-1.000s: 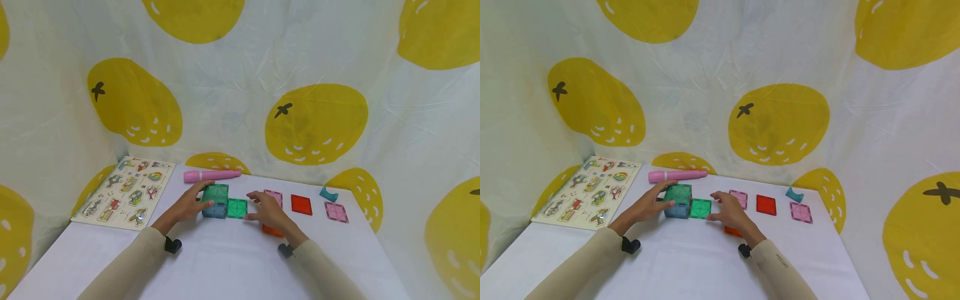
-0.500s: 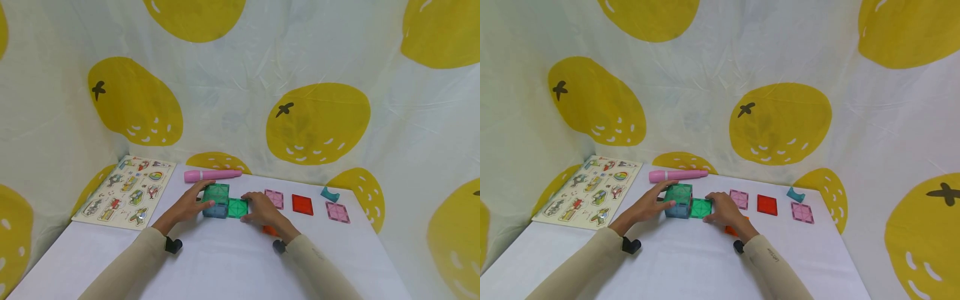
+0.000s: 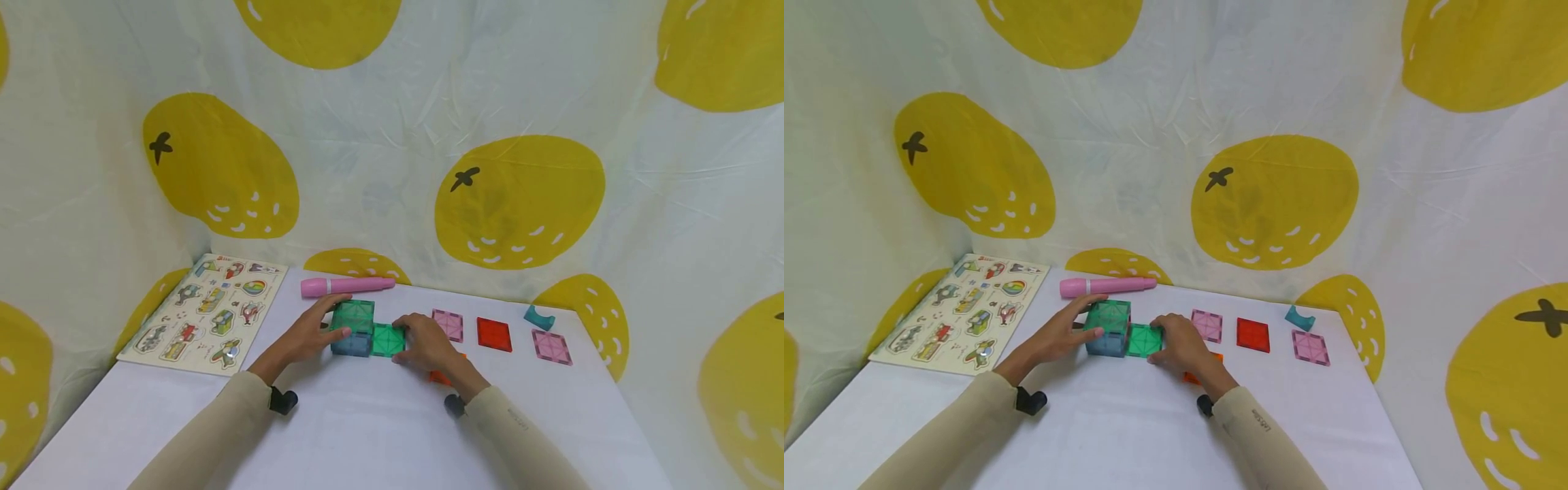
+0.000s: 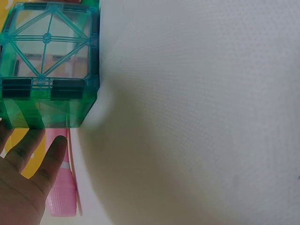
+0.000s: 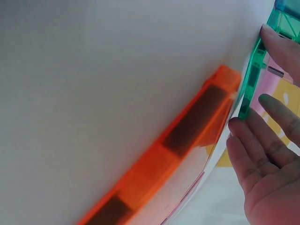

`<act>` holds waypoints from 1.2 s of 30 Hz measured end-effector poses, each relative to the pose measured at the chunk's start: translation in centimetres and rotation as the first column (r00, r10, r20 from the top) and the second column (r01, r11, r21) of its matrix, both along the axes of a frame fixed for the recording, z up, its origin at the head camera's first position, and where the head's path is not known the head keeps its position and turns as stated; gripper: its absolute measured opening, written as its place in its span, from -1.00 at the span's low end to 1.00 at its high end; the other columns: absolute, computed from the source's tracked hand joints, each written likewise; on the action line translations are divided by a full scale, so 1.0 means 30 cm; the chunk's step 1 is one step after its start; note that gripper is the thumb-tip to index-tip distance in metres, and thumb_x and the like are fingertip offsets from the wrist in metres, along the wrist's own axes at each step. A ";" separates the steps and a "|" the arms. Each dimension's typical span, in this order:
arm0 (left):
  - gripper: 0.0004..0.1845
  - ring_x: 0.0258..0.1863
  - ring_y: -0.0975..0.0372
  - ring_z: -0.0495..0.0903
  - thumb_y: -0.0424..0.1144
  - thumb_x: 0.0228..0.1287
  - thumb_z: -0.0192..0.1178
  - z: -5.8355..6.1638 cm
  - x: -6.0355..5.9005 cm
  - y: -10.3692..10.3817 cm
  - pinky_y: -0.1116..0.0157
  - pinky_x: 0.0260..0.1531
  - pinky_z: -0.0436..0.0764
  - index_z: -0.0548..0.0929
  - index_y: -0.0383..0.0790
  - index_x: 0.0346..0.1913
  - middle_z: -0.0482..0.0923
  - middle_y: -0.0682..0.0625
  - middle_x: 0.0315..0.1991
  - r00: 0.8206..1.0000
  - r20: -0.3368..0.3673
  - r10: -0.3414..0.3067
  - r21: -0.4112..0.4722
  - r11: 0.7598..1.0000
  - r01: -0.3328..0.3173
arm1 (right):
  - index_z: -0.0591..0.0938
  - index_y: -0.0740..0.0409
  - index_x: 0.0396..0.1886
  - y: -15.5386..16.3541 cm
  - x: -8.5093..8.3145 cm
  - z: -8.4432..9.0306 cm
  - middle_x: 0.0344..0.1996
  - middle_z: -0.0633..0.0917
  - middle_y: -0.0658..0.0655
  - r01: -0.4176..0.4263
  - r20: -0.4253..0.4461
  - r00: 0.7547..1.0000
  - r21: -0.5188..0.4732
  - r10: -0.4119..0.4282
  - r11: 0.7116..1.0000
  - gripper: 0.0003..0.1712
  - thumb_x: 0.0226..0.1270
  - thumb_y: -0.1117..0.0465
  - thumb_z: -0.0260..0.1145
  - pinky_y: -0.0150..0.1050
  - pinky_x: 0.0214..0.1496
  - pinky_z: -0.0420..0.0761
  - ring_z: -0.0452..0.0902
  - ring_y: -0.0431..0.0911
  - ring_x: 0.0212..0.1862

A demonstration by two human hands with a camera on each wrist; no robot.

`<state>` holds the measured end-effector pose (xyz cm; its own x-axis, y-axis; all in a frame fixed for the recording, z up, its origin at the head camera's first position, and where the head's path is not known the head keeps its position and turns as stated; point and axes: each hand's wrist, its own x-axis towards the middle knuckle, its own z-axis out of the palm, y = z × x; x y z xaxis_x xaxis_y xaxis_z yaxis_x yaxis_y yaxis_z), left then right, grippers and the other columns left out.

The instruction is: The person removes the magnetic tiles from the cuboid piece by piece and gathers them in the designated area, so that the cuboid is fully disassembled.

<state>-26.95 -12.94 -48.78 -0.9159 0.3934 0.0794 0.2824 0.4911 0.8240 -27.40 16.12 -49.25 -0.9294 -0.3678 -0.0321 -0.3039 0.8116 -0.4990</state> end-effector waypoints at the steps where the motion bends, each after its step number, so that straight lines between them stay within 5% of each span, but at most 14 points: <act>1: -0.26 0.50 0.04 0.17 0.06 0.29 0.31 0.001 0.000 0.001 -0.13 0.36 0.40 0.20 0.42 0.45 0.12 0.13 0.53 1.000 0.005 0.003 -0.001 1.000 -0.003 | 0.59 -0.02 0.24 0.000 0.003 0.001 0.14 0.61 0.02 0.004 -0.004 1.000 0.005 -0.004 1.000 -0.22 -0.04 -0.01 0.65 0.04 0.34 0.50 0.44 -0.02 0.23; 17: -0.26 0.49 0.03 0.19 0.04 0.31 0.30 0.003 0.005 0.006 -0.14 0.35 0.41 0.19 0.37 0.47 0.11 0.09 0.54 1.000 -0.010 -0.001 -0.006 1.000 0.001 | 0.68 0.09 0.13 0.019 0.047 0.017 0.01 0.65 0.08 0.017 -0.119 0.993 0.057 -0.010 0.998 -0.21 -0.13 -0.13 0.67 -0.05 0.19 0.59 0.51 -0.04 0.07; 36: -0.27 0.47 0.04 0.21 0.04 0.31 0.30 0.004 0.000 0.003 -0.12 0.35 0.42 0.19 0.42 0.45 0.12 0.10 0.53 1.000 -0.010 0.004 -0.027 1.000 -0.004 | 0.64 -0.18 0.19 0.183 0.093 0.062 0.20 0.59 -0.02 0.165 -0.031 0.986 0.022 -0.164 0.986 -0.20 -0.15 -0.16 0.66 0.04 0.13 0.66 0.41 0.00 0.26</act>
